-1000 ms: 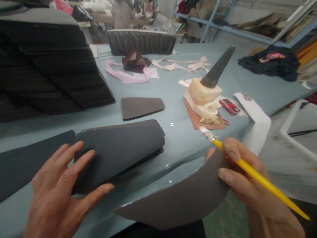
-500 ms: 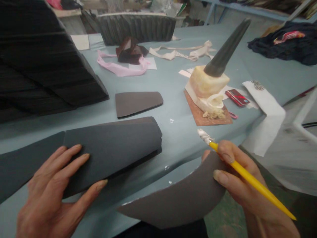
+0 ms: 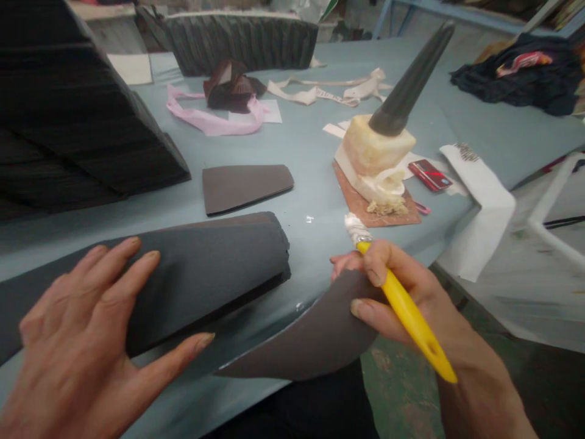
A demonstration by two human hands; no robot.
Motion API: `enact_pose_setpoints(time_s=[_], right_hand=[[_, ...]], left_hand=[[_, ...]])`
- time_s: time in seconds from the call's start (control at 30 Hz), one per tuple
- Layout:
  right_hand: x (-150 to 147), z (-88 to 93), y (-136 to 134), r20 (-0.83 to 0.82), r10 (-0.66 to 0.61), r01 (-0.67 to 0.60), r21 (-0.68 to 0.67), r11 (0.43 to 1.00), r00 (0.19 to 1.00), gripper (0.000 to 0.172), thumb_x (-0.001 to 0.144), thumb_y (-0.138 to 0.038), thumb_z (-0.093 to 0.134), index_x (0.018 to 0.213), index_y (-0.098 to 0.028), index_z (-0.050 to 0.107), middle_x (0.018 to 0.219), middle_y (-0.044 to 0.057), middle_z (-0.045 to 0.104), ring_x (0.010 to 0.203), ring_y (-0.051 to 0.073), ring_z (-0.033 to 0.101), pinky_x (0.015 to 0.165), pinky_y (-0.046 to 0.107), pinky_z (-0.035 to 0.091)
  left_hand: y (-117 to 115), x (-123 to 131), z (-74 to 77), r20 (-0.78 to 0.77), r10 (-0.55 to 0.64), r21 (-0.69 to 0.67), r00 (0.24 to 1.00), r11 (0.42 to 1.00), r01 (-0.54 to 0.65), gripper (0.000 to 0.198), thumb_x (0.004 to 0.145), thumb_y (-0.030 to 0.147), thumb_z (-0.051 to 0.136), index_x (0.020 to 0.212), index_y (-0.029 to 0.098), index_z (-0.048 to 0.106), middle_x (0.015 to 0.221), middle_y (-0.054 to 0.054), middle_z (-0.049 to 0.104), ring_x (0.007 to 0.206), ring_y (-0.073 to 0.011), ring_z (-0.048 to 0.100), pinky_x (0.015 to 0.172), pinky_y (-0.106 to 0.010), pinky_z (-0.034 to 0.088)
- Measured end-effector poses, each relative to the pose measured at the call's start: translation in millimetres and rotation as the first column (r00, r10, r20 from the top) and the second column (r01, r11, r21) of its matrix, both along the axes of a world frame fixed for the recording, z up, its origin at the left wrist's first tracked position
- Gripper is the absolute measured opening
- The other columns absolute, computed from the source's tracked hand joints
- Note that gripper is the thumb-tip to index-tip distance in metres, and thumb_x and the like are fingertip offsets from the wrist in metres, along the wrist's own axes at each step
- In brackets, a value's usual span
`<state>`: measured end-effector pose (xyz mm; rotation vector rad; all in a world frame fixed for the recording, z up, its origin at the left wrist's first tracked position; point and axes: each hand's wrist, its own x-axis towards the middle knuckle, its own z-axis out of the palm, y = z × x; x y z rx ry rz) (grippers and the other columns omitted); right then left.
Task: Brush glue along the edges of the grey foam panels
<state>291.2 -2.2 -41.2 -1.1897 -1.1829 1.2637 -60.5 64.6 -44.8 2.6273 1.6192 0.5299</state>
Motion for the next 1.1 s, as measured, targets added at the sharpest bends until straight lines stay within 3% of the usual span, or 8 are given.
enact_pose_setpoints(time_s=[0.13, 0.23, 0.37, 0.47, 0.57, 0.73, 0.93, 1.1], right_hand=[[-4.2, 14.3, 27.3, 0.271, 0.123, -0.141, 0.047, 0.989, 0.955, 0.030, 0.084, -0.023, 0.086, 0.087, -0.027, 0.056, 0.101, 0.004, 0.073, 0.113, 0.026, 0.072, 0.088, 0.034, 0.058], [-6.2, 24.5, 46.4, 0.407, 0.205, -0.234, 0.023, 0.972, 0.890, 0.027, 0.080, -0.018, 0.083, 0.086, -0.026, 0.058, 0.090, 0.002, 0.070, 0.111, 0.028, 0.072, 0.084, 0.032, 0.057], [-6.9, 33.2, 61.4, 0.494, 0.298, -0.344, 0.002, 0.939, 0.817, 0.021, 0.080, -0.014, 0.075, 0.089, -0.025, 0.059, 0.092, 0.002, 0.072, 0.107, 0.025, 0.073, 0.082, 0.030, 0.055], [-7.3, 35.9, 65.1, 0.509, 0.320, -0.372, 0.001, 0.928, 0.799, 0.021, 0.080, -0.013, 0.074, 0.090, -0.025, 0.059, 0.092, 0.001, 0.073, 0.104, 0.023, 0.074, 0.080, 0.028, 0.054], [-8.3, 36.7, 65.7, 0.496, 0.317, -0.372, 0.013, 0.928, 0.808, 0.022, 0.080, -0.012, 0.074, 0.090, -0.025, 0.061, 0.091, 0.001, 0.073, 0.101, 0.022, 0.074, 0.077, 0.027, 0.054], [-9.6, 34.3, 63.5, 0.460, 0.295, -0.343, 0.022, 0.939, 0.837, 0.023, 0.078, -0.012, 0.077, 0.088, -0.026, 0.062, 0.094, 0.002, 0.075, 0.104, 0.024, 0.074, 0.071, 0.026, 0.054], [-7.7, 27.2, 55.8, 0.384, 0.266, -0.290, 0.005, 0.957, 0.884, 0.024, 0.079, -0.017, 0.083, 0.086, -0.026, 0.063, 0.090, 0.003, 0.072, 0.102, 0.025, 0.074, 0.069, 0.027, 0.056], [-3.1, 20.5, 48.1, 0.364, 0.253, -0.261, -0.029, 0.965, 0.896, 0.024, 0.080, -0.022, 0.085, 0.086, -0.026, 0.062, 0.093, 0.003, 0.073, 0.102, 0.025, 0.074, 0.069, 0.026, 0.057]], left_hand=[[6.6, 3.9, 0.9, -0.046, -0.036, 0.016, 0.998, 0.999, 0.037, 0.096, 0.091, 0.060, 0.061, 0.174, 0.045, 0.015, 0.182, -0.008, 0.032, 0.167, -0.0495, 0.029, 0.135, -0.074, 0.023], [12.2, 5.1, 3.3, -0.112, -0.051, 0.029, 0.992, 0.998, 0.055, 0.102, 0.085, 0.064, 0.063, 0.174, 0.041, 0.018, 0.180, -0.012, 0.036, 0.165, -0.0509, 0.033, 0.133, -0.073, 0.026], [22.1, 13.1, 6.6, -0.243, -0.107, 0.049, 0.964, 0.991, 0.122, 0.110, 0.080, 0.065, 0.063, 0.174, 0.031, 0.016, 0.178, -0.020, 0.038, 0.162, -0.0544, 0.037, 0.127, -0.077, 0.031], [32.6, 22.0, 12.2, -0.311, -0.141, -0.008, 0.940, 0.989, 0.146, 0.111, 0.075, 0.067, 0.066, 0.169, 0.020, 0.030, 0.177, -0.025, 0.039, 0.160, -0.0571, 0.039, 0.124, -0.079, 0.035], [42.9, 31.1, 21.3, -0.362, -0.136, -0.147, 0.922, 0.985, 0.087, 0.114, 0.068, 0.067, 0.071, 0.166, 0.017, 0.039, 0.177, -0.024, 0.038, 0.161, -0.0570, 0.037, 0.126, -0.078, 0.035], [53.8, 37.2, 24.6, -0.374, -0.182, -0.278, 0.910, 0.958, 0.078, 0.127, 0.065, 0.077, 0.072, 0.171, 0.021, 0.029, 0.180, -0.022, 0.033, 0.165, -0.0534, 0.031, 0.131, -0.077, 0.030], [64.0, 29.7, 6.0, -0.302, -0.185, -0.196, 0.935, 0.972, 0.129, 0.140, 0.057, 0.077, 0.082, 0.174, 0.028, 0.022, 0.181, -0.019, 0.031, 0.163, -0.0547, 0.033, 0.130, -0.076, 0.029], [74.8, 39.9, 17.7, -0.321, -0.229, -0.341, 0.919, 0.933, 0.113, 0.143, 0.057, 0.083, 0.080, 0.175, 0.026, 0.021, 0.181, -0.020, 0.030, 0.163, -0.0555, 0.032, 0.131, -0.077, 0.025]])
